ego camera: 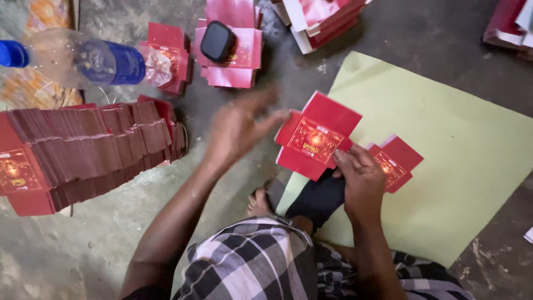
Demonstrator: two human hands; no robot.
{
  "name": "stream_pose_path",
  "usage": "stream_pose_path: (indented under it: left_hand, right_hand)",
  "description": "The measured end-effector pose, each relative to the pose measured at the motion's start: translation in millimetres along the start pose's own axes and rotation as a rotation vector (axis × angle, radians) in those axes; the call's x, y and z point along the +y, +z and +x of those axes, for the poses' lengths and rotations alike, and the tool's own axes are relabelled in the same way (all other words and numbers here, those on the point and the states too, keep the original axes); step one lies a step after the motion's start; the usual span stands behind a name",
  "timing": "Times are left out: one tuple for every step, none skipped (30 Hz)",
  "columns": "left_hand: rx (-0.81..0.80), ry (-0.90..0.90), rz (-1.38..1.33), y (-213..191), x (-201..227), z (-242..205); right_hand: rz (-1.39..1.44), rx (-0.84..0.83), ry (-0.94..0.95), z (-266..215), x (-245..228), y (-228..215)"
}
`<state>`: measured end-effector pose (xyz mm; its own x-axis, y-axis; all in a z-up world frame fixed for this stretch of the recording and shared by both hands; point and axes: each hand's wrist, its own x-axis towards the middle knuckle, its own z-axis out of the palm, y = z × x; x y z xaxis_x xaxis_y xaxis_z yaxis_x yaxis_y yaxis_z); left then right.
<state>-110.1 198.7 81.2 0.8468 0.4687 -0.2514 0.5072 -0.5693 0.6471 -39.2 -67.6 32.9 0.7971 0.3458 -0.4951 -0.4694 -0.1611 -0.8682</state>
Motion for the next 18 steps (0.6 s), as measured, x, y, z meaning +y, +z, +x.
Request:
stream_pose_path:
  left_hand:
    - [0.227,0.061,0.288,-11.4,-6.2,9.1]
    - [0.373,0.176,0.430,-23.7,-13.8,20.5]
    - [0.516,0.294,0.570,-33.5,-21.0,31.4]
    - [0.532,0.280,0.598,-38.8,-27.4,41.2]
    - [0.547,0.265,0.626,-41.6,-33.8,50.0]
    - [0.558,0.245,0.653,-41.5,-39.7,54.5]
    - [0.544,0.239,0.642,-39.9,-44.8,57.3]
    - [0.533,0.238,0.633,-38.8,-48.8,60.9]
    - [0.522,0.237,0.624,-39.3,-52.1,62.9]
    - [0.513,0.203,0.560,-40.6,-54.3,64.0]
    - [0.504,0.169,0.496,-42.9,-55.7,63.7]
    - [0.493,0.126,0.435,-46.0,-56.5,59.3]
    - [0.573,0.171,0.397,-49.3,-56.4,53.4]
    - [0.649,0.219,0.355,-53.0,-55.4,45.8]
    - [0.673,0.239,0.320,-54.6,-52.8,39.6]
    - [0.707,0.267,0.290,-59.0,-50.1,37.5]
    - [0.690,0.263,0.268,-60.3,-46.3,37.1]
    - [0.681,0.264,0.287,-62.5,-44.0,38.8]
  right_hand:
    - [0.019,-0.009,0.014,4.9,-4.2,5.1]
    - [0.039,-0.013,0.023,11.8,-8.6,9.9]
    - [0.060,-0.017,0.031,18.7,-13.0,14.7]
    - [0.055,-0.030,0.014,24.6,-16.5,20.7]
    - [0.051,-0.044,-0.002,30.3,-19.9,26.8]
    - [0.044,-0.058,-0.013,33.8,-22.9,32.7]
    - [0.076,-0.080,-0.004,37.0,-26.1,38.8]
    - [0.112,-0.100,0.002,42.2,-30.1,45.9]
    - [0.149,-0.120,0.007,48.3,-34.1,53.7]
    - [0.161,-0.129,-0.003,54.7,-37.5,61.5]
    - [0.174,-0.137,-0.014,62.1,-40.3,69.8]
    - [0.185,-0.152,-0.017,68.0,-41.6,78.9]
    - [0.199,-0.166,-0.018,75.0,-41.6,90.0]
    - [0.213,-0.178,-0.018,81.9,-40.8,102.1]
    - [0.227,-0.189,-0.018,86.9,-40.2,113.7]
    - [0.205,-0.219,-0.028,94.7,-41.8,126.8]
    - [0.184,-0.250,-0.037,101.2,-44.6,139.7]
    - [0.166,-0.283,-0.047,107.4,-48.1,153.8]
